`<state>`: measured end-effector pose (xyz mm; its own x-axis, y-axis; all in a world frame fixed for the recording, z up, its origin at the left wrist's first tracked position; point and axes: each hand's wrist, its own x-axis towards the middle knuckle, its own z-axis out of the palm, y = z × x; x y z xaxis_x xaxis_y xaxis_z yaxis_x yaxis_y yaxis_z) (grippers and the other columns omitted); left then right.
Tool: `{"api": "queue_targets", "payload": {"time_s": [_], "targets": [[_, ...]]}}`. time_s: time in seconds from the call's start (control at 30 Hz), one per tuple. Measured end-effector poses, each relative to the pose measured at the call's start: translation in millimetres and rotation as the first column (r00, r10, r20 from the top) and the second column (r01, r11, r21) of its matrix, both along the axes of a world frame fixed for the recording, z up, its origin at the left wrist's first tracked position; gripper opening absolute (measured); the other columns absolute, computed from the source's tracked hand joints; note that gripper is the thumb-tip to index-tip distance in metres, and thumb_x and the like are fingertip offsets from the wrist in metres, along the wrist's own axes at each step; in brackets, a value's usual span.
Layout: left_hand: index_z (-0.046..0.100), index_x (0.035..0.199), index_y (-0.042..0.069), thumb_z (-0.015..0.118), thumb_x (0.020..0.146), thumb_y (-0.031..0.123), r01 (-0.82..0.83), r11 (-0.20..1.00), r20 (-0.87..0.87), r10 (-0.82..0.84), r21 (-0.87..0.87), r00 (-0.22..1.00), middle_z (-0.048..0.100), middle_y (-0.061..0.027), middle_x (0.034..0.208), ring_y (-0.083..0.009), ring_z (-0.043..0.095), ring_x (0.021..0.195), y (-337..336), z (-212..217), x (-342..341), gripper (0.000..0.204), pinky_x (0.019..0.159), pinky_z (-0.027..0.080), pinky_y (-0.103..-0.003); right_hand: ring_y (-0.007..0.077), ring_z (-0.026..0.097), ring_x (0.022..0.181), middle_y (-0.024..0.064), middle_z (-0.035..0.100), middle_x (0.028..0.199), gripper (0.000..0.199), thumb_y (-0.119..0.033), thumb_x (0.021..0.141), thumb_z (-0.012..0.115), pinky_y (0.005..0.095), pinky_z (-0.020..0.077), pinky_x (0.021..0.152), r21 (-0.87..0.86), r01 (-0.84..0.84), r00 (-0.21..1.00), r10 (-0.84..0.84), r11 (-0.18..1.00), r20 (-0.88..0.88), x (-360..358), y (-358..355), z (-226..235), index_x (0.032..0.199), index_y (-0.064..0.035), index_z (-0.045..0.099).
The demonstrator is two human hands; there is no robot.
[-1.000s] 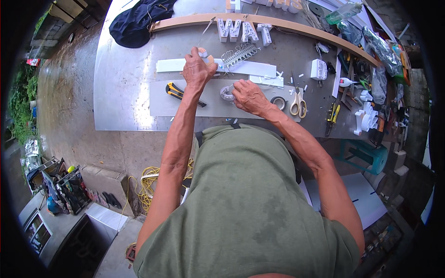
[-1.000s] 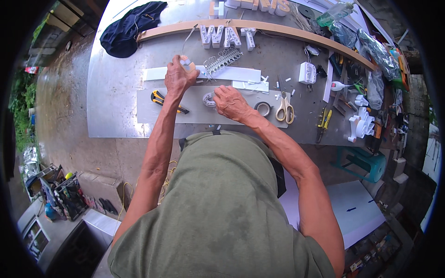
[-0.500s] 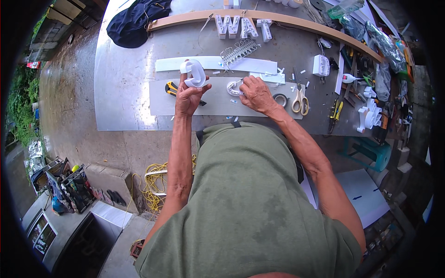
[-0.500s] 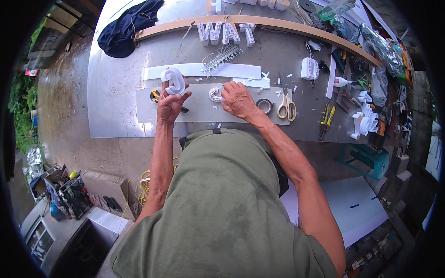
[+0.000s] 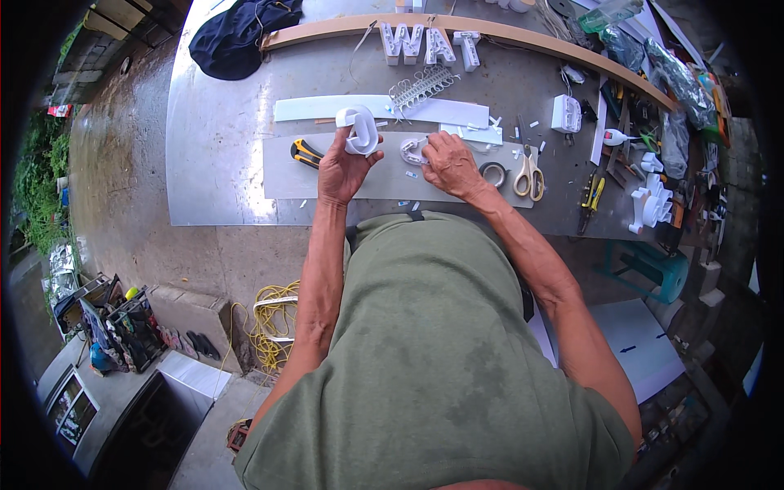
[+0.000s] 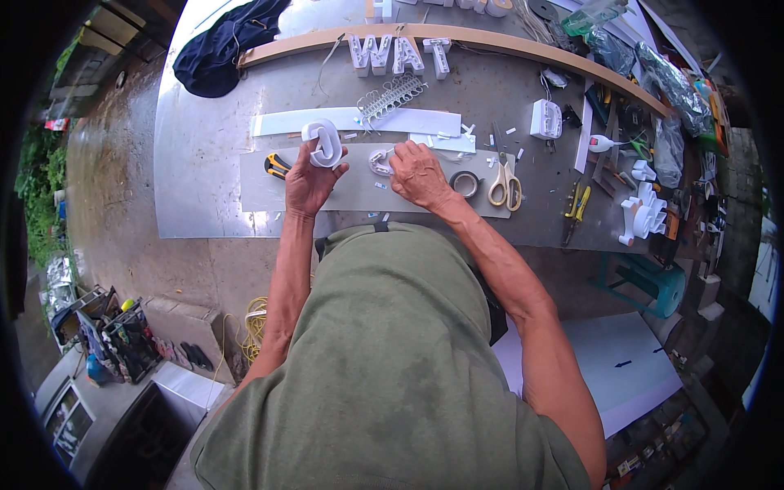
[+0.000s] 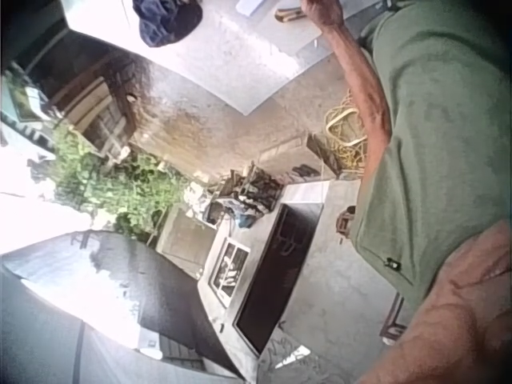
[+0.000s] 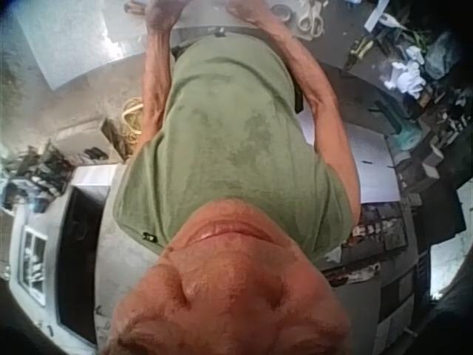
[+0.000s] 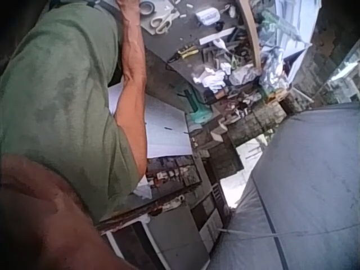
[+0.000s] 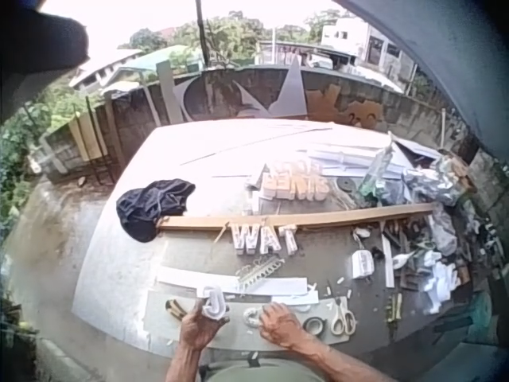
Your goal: The recorder prepares and assembles LED-backlit sign letters, wiring components and using adhesive tape.
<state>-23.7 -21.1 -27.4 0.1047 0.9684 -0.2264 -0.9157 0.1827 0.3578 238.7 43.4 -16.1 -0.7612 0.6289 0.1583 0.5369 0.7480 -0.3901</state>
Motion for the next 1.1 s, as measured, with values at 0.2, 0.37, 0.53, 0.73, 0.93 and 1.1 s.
{"api": "queue_targets", "payload": {"time_s": [0.2,0.37,0.53,0.73,0.93,1.1], "targets": [[0.051,0.149,0.007,0.056,0.109,0.037,-0.037,0.998,-0.114,0.03,-0.053,0.993,0.061,-0.0127,0.14,-0.0343,0.061,0.126,-2,1,9,0.05,0.097,0.055,-0.051,0.0297,0.057,0.096,0.0112,0.055,0.096,0.025,-0.02,0.077,0.076,0.0434,0.0442,0.085,-0.089,0.086,0.991,-0.095,0.992,-0.094,3,-4,-1,0.091,-0.0051,0.062],[0.046,0.152,0.007,0.058,0.108,0.035,0.009,1.0,-0.145,-0.012,-0.024,0.989,0.059,-0.0133,0.142,-0.0323,0.059,0.131,-4,5,18,0.053,0.101,0.055,-0.052,0.0288,0.058,0.094,0.0102,0.057,0.094,0.023,-0.02,0.078,0.077,0.0428,0.0458,0.085,-0.214,0.181,0.961,-0.219,0.96,-0.17,1,1,19,0.09,-0.006,0.063],[0.043,0.153,0.007,0.06,0.108,0.031,0.054,0.999,-0.131,-0.054,-0.004,0.99,0.054,-0.013,0.148,-0.0326,0.055,0.137,3,10,29,0.054,0.108,0.053,-0.056,0.0278,0.061,0.088,0.0098,0.059,0.09,0.023,-0.021,0.08,0.079,0.0423,0.0503,0.083,-0.372,0.265,0.887,-0.376,0.89,-0.267,-10,13,53,0.09,-0.0043,0.066],[0.04,0.154,0.005,0.06,0.107,0.021,0.049,0.999,0.049,-0.05,0.024,0.998,0.052,-0.0148,0.15,-0.033,0.053,0.14,21,21,51,0.054,0.115,0.047,-0.055,0.0301,0.062,0.091,0.0114,0.061,0.093,0.027,-0.021,0.08,0.08,0.0439,0.0519,0.082,-0.427,0.302,0.813,-0.464,0.852,-0.35,-34,16,79,0.095,-0.0026,0.068],[0.039,0.153,0.0,0.061,0.107,0.023,0.064,0.996,0.026,-0.065,0.062,0.998,0.049,-0.0166,0.151,-0.0321,0.049,0.141,27,21,60,0.056,0.125,0.036,-0.051,0.0321,0.061,0.095,0.0131,0.061,0.097,0.026,-0.02,0.081,0.08,0.044,0.0518,0.083,-0.283,0.34,0.822,-0.43,0.897,-0.373,-43,8,79,0.097,-0.0022,0.068],[0.039,0.153,0.0,0.062,0.106,0.025,0.082,0.996,0.02,-0.083,0.045,0.996,0.05,-0.0168,0.151,-0.0324,0.05,0.141,23,16,59,0.058,0.124,0.038,-0.051,0.0288,0.064,0.092,0.0121,0.063,0.097,0.026,-0.014,0.084,0.081,0.0402,0.0553,0.077,-0.225,0.316,0.842,-0.382,0.922,-0.382,-37,1,78,0.101,0.0004,0.069]]}}
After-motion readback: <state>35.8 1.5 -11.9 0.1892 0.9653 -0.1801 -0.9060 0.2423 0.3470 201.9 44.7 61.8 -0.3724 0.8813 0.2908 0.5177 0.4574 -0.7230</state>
